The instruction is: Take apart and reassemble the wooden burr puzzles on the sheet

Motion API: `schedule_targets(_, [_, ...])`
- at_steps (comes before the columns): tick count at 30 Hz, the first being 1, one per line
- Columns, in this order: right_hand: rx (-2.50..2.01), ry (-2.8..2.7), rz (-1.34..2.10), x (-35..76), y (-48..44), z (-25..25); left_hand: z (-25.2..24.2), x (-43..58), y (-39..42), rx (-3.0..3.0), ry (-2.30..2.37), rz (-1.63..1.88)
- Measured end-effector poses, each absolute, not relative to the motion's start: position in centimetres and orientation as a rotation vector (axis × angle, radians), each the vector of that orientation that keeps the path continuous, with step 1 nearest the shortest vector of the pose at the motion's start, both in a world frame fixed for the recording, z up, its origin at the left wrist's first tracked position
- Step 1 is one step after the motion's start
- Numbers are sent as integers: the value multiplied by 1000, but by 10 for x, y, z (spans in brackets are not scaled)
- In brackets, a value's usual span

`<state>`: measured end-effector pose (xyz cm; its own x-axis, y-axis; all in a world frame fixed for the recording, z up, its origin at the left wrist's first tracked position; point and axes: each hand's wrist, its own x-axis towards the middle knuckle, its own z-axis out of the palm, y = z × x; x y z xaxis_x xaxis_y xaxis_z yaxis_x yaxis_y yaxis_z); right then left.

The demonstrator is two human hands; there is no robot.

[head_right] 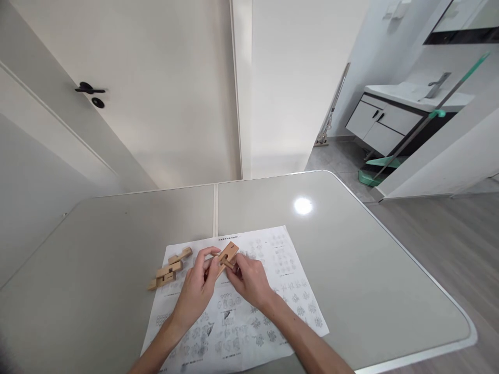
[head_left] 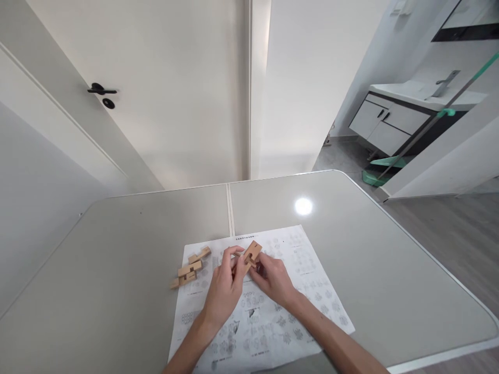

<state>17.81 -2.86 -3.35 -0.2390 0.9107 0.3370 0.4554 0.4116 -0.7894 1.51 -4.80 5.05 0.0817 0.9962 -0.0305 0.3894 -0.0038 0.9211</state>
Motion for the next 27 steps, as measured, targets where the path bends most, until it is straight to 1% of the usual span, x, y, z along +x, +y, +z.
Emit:
schedule_targets(3, [-1177,-1859,694,178,-29,-33,48,17,-48,1584,1477,902])
schedule_targets(11, [-1163,-1851,730,178,-29,-27,42,17,-49,1621,1574,1015])
schedule_targets(27, [-1139,-1838,721,177,-30,-27,36,14,-46,1516,1530,980])
